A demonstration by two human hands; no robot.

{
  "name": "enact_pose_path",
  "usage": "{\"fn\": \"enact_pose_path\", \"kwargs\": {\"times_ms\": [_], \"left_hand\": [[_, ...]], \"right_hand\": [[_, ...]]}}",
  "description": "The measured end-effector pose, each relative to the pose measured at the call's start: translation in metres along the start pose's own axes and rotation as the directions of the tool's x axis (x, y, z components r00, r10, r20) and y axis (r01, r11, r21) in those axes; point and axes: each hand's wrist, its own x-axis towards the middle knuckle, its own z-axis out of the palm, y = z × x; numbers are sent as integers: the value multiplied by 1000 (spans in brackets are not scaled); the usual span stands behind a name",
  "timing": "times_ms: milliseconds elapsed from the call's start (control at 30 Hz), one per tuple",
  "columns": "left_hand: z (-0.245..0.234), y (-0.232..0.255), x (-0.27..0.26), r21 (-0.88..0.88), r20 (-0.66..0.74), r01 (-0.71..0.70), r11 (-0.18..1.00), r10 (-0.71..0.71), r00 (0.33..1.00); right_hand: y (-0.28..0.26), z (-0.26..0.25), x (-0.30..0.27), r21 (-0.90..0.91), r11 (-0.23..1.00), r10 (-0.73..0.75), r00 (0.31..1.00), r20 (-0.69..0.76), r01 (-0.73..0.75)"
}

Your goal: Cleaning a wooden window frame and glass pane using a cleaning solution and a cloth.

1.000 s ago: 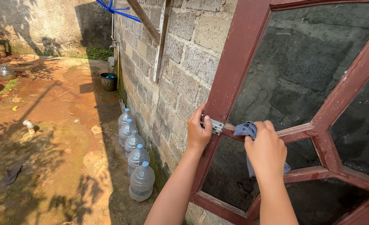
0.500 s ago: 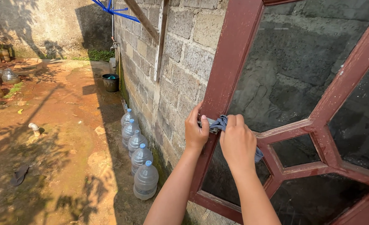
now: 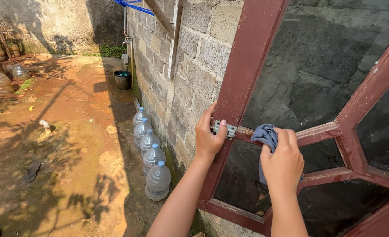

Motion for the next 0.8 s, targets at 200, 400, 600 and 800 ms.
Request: {"fn": "enact_pose_path", "kwargs": {"times_ms": [200, 400, 600, 800], "left_hand": [[-7, 20, 1, 24, 19, -7, 1000, 6, 1000], [-3, 11, -4, 81, -23, -19, 997, 21, 1000], [-5, 14, -4, 38, -22, 74, 996, -74, 997], [-6, 16, -7, 37, -34, 23, 999, -22, 999]], "right_hand": [[-10, 9, 6, 63, 994, -92, 996, 9, 91], [-24, 29, 11, 185, 965, -201, 978, 56, 188], [-29, 9, 12, 148, 985, -102, 989, 107, 86], [-20, -11, 12, 66, 998, -13, 996, 92, 7]]}}
